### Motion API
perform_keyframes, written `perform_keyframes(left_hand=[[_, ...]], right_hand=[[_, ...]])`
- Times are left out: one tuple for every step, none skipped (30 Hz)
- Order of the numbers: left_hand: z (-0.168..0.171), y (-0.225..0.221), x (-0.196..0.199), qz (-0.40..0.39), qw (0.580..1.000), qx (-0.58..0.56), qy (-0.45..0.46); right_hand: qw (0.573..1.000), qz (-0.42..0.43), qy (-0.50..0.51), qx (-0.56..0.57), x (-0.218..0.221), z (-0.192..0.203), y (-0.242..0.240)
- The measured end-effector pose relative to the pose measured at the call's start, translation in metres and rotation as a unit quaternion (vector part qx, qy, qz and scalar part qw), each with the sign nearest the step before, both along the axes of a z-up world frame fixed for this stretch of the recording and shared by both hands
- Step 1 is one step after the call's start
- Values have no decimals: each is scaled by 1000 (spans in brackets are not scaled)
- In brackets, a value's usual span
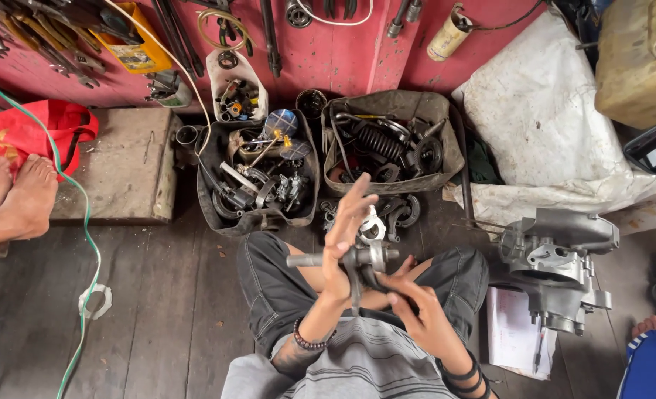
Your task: Inspecting a motorcycle crankshaft by rotating the connecting rod and checking for wear or damage.
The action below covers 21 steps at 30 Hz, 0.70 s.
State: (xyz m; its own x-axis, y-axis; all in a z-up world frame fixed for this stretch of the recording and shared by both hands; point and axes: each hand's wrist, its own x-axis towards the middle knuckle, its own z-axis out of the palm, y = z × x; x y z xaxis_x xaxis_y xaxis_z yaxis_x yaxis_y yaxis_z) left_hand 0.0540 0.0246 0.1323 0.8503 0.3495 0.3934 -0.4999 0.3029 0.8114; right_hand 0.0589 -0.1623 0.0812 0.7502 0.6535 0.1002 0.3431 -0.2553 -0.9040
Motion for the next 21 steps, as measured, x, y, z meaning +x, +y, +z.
perform_keyframes(left_hand=[[0, 2, 1, -2, 1000, -11, 13], [0, 5, 2, -5, 999, -21, 25], [2, 1, 1, -8, 999, -21, 26], [4, -2, 1, -18, 999, -19, 22], [6, -4, 1, -27, 999, -17, 19], [7, -3, 0, -29, 999, -16, 20], [8, -1, 0, -19, 1000, -11, 16], [9, 1, 0, -9, 1000, -7, 13], [8, 5, -2, -9, 1000, -5, 10], [7, 9, -3, 1, 1000, -10, 8], [6, 11, -5, 13, 1000, -18, 8], [4, 11, -1, 15, 1000, -19, 7], [1, 11, 0, 12, 1000, -17, 7], [-1, 10, 1, 9, 1000, -15, 7], [1, 6, -1, 8, 1000, -16, 8], [4, 2, -3, -6, 1000, 0, 5], [7, -2, -2, -19, 1000, 16, -2], [10, -1, -2, -19, 1000, 16, -4], [14, 0, -3, -13, 1000, 20, -9], [17, 1, -5, -7, 1000, 23, -15], [16, 7, -3, -6, 1000, 22, -16]], right_hand=[[999, 17, 37, 10, -2, 3, 1], [996, 35, 74, 20, -4, 5, 1], [996, 31, 75, 21, 0, 3, 1], [999, 9, 39, 17, 5, 0, 1], [1000, -13, 3, 12, 11, -3, 2], [1000, -15, 4, 13, 8, -5, 3], [1000, -6, 0, 7, 7, -8, 5], [1000, 2, -3, 2, 6, -10, 6], [1000, 1, -7, 4, 2, -5, 8], [999, 24, 29, 20, -2, -1, 9], [996, 48, 68, 33, -7, 3, 8], [996, 49, 67, 33, -1, -2, 9], [998, 41, 41, 32, 0, -9, 9], [999, 33, 15, 31, 2, -15, 9], [999, 32, 16, 30, 6, -12, 12], [998, 17, 10, 56, 10, -9, 15], [997, 5, 1, 82, 18, -5, 19], [997, 5, -2, 82, 17, -3, 18], [997, 10, -15, 74, 16, -2, 16], [997, 16, -27, 67, 15, -1, 14], [997, 17, -29, 66, 11, 1, 13]])
